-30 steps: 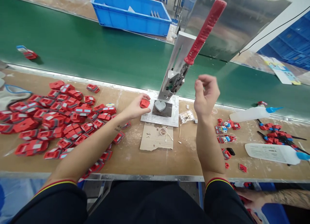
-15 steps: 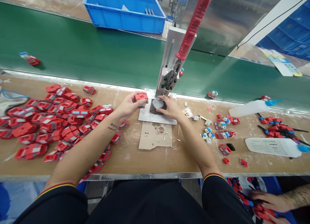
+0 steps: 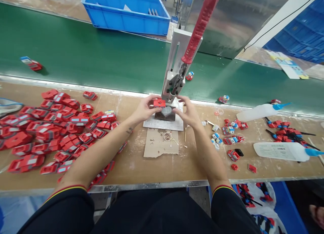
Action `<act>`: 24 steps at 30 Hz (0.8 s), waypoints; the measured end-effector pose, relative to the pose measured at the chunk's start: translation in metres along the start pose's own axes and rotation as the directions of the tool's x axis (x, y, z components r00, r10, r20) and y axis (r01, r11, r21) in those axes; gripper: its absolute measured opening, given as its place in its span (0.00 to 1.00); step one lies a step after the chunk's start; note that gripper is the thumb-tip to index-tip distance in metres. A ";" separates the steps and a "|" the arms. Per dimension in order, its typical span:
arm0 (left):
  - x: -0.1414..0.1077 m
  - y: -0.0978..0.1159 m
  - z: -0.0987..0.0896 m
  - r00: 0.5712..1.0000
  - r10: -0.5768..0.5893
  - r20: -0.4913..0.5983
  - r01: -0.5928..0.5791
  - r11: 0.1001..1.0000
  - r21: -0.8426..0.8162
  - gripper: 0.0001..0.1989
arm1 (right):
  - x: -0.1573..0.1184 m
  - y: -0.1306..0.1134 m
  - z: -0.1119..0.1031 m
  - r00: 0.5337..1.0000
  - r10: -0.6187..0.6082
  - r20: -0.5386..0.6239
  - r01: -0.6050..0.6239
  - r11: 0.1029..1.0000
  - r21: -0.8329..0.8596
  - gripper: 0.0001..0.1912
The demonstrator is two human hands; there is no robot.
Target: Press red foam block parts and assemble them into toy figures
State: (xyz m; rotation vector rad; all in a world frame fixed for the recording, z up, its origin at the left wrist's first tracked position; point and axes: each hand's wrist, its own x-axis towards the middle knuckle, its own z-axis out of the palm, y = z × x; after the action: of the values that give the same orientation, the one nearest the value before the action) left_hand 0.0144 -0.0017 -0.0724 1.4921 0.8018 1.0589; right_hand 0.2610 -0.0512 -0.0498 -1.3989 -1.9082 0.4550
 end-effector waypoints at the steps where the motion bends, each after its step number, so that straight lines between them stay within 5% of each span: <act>1: 0.002 -0.002 0.002 1.000 0.015 0.006 -0.015 0.999 0.035 0.26 | 0.000 -0.002 -0.009 0.993 -0.022 -0.120 0.025 0.999 0.024 0.24; 4: 0.005 -0.005 0.008 0.998 0.048 0.029 -0.052 0.985 0.162 0.24 | 0.010 -0.019 -0.039 0.882 -0.135 -0.451 0.159 0.987 0.016 0.21; 7: 0.007 -0.005 0.015 0.998 0.045 0.050 -0.056 0.971 0.231 0.23 | 0.035 -0.049 -0.062 0.803 -0.240 -0.546 0.259 0.965 -0.044 0.28; 14: 0.006 -0.003 0.023 0.997 0.055 0.045 -0.066 0.955 0.291 0.21 | 0.105 -0.117 -0.072 0.891 -0.296 -0.346 0.346 0.933 0.095 0.36; 18: 0.004 -0.002 0.024 0.997 0.063 0.043 -0.074 0.939 0.337 0.20 | 0.085 -0.127 -0.068 0.835 -0.419 -0.356 0.486 0.865 0.123 0.25; 20: 0.003 -0.001 0.024 0.996 0.068 0.063 -0.086 0.933 0.349 0.20 | 0.060 -0.125 -0.065 0.793 -0.495 -0.354 0.536 0.844 0.021 0.22; 24: 0.002 -0.001 0.024 0.988 0.120 0.095 -0.147 0.918 0.369 0.19 | 0.019 -0.116 -0.054 0.792 -0.548 -0.270 0.500 0.835 -0.230 0.20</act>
State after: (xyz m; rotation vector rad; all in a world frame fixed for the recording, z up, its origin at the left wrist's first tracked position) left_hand 0.0377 -0.0090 -0.0732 1.9218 0.8981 0.9821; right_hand 0.2190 -0.0811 0.0684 -0.8867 -1.9671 -0.1873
